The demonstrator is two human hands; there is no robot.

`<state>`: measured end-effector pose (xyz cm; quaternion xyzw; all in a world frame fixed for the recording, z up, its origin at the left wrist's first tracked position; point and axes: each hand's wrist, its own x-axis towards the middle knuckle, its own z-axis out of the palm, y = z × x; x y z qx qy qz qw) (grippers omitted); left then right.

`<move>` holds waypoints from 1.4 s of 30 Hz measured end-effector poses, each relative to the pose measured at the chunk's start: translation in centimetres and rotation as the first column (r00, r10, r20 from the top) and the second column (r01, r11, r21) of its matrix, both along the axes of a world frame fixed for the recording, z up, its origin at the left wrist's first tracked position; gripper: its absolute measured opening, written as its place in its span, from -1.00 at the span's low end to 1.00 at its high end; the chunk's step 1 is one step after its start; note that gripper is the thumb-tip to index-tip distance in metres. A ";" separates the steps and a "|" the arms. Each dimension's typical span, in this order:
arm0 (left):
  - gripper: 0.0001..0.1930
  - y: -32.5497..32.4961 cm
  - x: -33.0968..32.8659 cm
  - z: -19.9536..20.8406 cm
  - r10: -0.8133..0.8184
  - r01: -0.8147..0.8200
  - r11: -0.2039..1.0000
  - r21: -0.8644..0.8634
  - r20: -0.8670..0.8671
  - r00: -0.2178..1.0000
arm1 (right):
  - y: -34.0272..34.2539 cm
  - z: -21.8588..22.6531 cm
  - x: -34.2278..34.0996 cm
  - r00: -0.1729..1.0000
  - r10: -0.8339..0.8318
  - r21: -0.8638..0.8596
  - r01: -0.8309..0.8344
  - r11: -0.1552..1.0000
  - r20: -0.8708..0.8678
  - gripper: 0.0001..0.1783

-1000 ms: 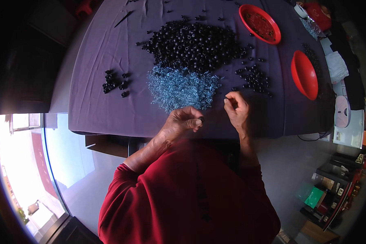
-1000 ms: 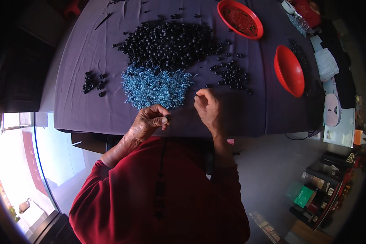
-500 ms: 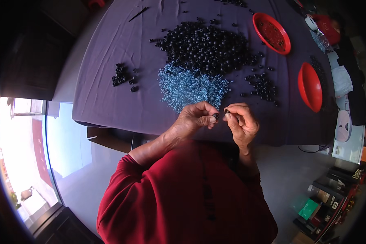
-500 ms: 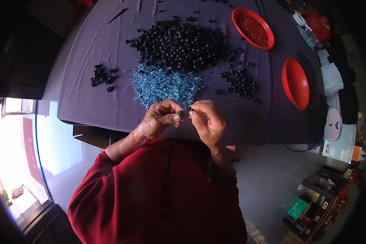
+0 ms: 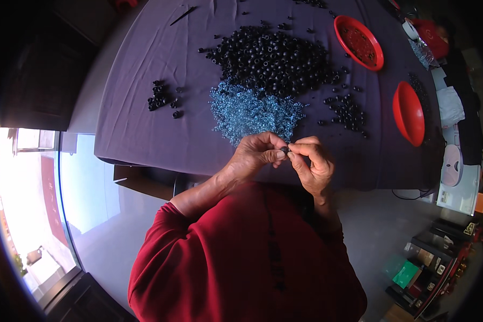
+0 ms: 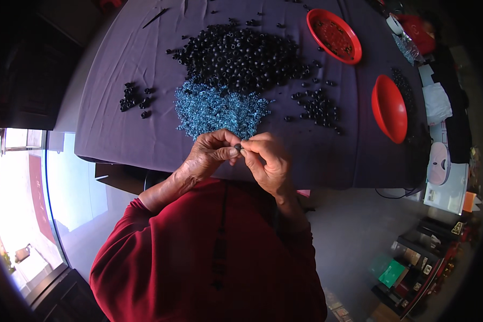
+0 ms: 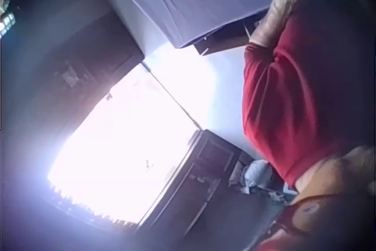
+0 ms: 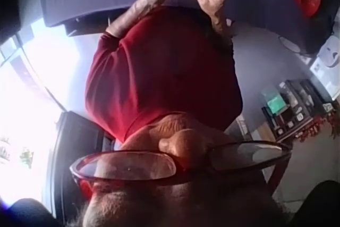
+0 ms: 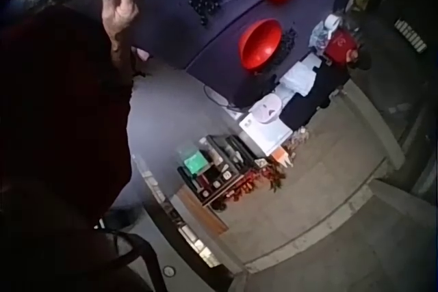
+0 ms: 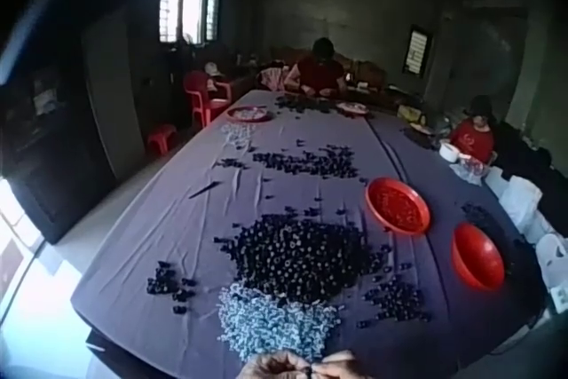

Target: Sorting small blue and black plastic components into piles and containers on a workbench.

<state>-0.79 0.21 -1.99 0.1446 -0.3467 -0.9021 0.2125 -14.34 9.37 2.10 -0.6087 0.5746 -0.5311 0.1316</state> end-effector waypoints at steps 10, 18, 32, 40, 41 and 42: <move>-0.83 -0.5 0.1 -0.1 -0.050 0.050 0.999 0.009 0.048 0.998 | -0.5 0.6 -0.6 0.977 0.051 0.025 -0.046 0.999 -0.206 -0.75; -0.84 0.7 0.0 -0.4 -0.048 0.040 0.998 0.048 0.190 0.981 | 0.7 -3.2 2.5 0.866 -0.287 -0.126 0.257 0.958 -0.410 -0.57; -0.89 -0.1 0.2 0.0 -0.001 0.004 1.000 -0.008 0.302 0.953 | -0.8 -5.6 2.2 0.895 -0.286 -0.163 0.243 0.956 -0.342 -0.74; -0.88 -5.6 4.6 1.0 0.641 -0.154 0.574 -0.804 0.324 0.696 | -0.5 -4.8 -2.9 0.830 -0.466 0.239 0.541 0.807 -0.306 -0.61; -0.87 -7.2 5.6 0.7 0.774 -0.022 0.384 -0.923 0.310 0.552 | -0.5 -4.8 -4.2 0.780 -0.489 0.207 0.592 0.779 -0.390 -0.63; -0.87 -8.8 6.8 -0.4 0.843 0.060 0.242 -0.968 0.241 0.480 | -0.7 -5.1 -5.2 0.742 -0.485 0.126 0.597 0.793 -0.463 -0.64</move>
